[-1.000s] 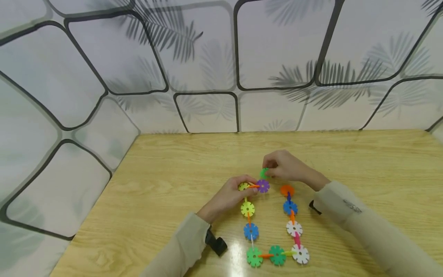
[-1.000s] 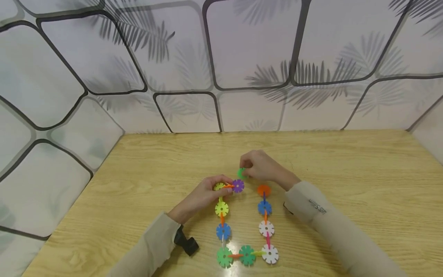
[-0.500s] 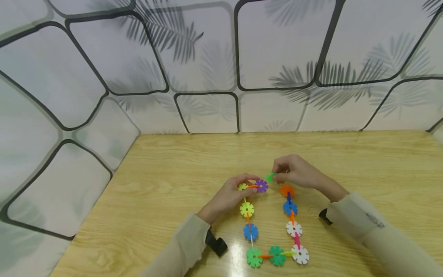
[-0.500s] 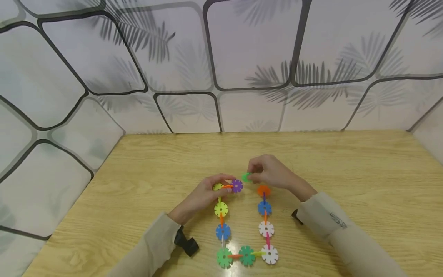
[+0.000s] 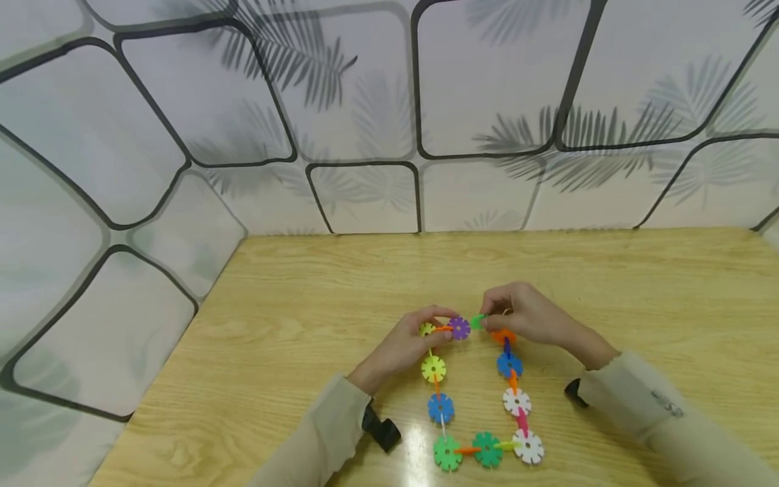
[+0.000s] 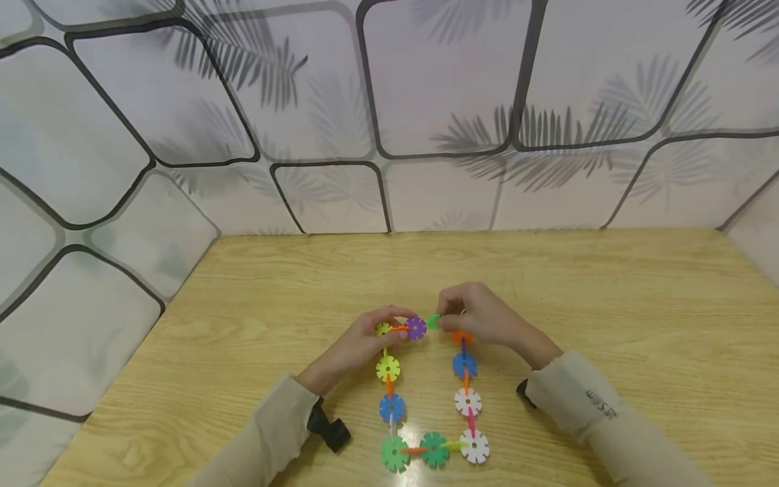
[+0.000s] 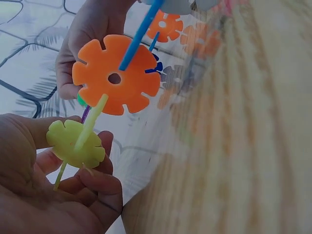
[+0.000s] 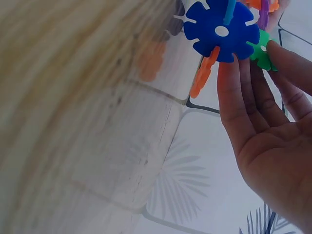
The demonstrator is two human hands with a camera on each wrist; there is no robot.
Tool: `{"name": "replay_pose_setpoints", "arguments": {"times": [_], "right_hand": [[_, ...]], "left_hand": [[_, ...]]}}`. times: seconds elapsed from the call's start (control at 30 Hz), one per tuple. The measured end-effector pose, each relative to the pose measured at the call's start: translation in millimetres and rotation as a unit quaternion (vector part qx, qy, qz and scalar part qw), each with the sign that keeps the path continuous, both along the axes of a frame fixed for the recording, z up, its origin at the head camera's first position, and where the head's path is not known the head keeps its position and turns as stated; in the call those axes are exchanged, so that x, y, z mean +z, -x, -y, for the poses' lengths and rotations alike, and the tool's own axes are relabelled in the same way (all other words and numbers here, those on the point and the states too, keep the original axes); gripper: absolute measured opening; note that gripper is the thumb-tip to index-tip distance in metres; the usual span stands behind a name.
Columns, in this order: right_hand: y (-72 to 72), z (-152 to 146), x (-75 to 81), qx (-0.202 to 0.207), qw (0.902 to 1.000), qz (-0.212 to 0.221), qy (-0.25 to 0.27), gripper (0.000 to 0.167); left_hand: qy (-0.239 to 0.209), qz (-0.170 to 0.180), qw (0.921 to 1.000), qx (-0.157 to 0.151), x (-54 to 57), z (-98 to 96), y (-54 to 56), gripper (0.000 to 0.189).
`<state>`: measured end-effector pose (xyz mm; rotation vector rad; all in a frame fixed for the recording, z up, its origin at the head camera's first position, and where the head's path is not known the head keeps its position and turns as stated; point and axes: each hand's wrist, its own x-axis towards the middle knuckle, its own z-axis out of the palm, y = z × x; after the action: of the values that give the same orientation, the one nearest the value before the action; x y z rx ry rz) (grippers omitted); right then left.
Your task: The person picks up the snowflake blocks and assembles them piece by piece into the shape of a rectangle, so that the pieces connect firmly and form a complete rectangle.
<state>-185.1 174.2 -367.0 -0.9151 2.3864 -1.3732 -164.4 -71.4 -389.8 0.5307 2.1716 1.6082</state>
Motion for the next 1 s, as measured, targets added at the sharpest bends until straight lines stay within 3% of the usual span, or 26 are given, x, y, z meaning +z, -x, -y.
{"name": "replay_pose_setpoints", "arguments": {"times": [0.3, 0.57, 0.73, 0.9, 1.0], "right_hand": [[-2.3, 4, -2.6, 0.019, 0.9989, -0.041, 0.014, 0.017], [-9.8, 12, 7.2, 0.014, 0.9948, -0.087, -0.052, 0.020], [-12.5, 20, 12.3, 0.010, 0.9879, -0.133, -0.079, 0.023], [-13.6, 27, 10.4, 0.021, 0.9721, -0.203, -0.115, 0.030], [-13.8, 24, 10.3, 0.027, 0.9728, -0.201, -0.111, 0.028]], "left_hand": [[0.004, -0.007, 1.0000, -0.001, 2.0, -0.3, -0.7, 0.032], [-0.011, -0.013, 0.9998, -0.010, -1.0, -1.3, -1.9, 0.030], [-0.011, -0.035, 0.9992, -0.014, -0.7, -0.4, -1.4, 0.026], [0.013, -0.051, 0.9985, -0.015, 0.0, -1.7, -1.9, 0.023], [0.025, -0.042, 0.9985, -0.022, -0.1, -2.2, -1.0, 0.024]]}}
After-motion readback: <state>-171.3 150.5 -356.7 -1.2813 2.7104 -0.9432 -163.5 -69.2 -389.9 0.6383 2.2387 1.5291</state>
